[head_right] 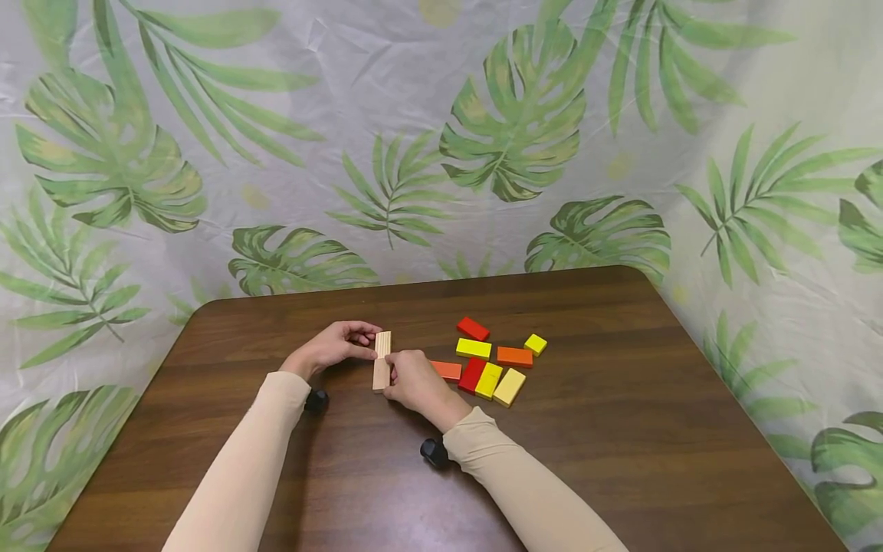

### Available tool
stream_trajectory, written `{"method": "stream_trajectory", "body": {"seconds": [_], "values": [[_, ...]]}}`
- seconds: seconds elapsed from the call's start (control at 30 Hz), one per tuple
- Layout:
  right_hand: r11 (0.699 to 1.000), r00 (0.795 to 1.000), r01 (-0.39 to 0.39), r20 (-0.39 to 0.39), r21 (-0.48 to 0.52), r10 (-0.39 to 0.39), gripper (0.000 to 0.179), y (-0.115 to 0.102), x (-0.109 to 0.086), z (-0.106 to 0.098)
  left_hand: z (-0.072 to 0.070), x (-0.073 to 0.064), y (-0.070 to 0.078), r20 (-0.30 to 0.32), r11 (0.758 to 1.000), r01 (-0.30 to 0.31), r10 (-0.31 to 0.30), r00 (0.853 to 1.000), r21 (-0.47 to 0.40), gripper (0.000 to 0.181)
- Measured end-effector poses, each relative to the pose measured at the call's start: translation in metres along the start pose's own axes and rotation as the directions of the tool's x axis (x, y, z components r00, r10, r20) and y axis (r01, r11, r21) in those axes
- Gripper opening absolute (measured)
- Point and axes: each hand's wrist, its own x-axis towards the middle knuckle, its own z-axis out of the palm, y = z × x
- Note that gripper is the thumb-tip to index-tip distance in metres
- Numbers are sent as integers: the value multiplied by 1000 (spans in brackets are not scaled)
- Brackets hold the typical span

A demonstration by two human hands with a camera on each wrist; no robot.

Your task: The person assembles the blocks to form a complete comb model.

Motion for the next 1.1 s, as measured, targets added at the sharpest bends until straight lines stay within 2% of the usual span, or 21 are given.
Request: {"method": "stream_trajectory", "body": {"seconds": [0.5,1.1], "values": [[1000,1000,-14,25,-6,14,56,0,2,-3,0,0,1,-1,1000,6,-6,1000,-15,51],[1000,998,-29,48,-6,29,58,3,0,-4,1,-1,4,4,1000,1,-1,1000,12,51]]}}
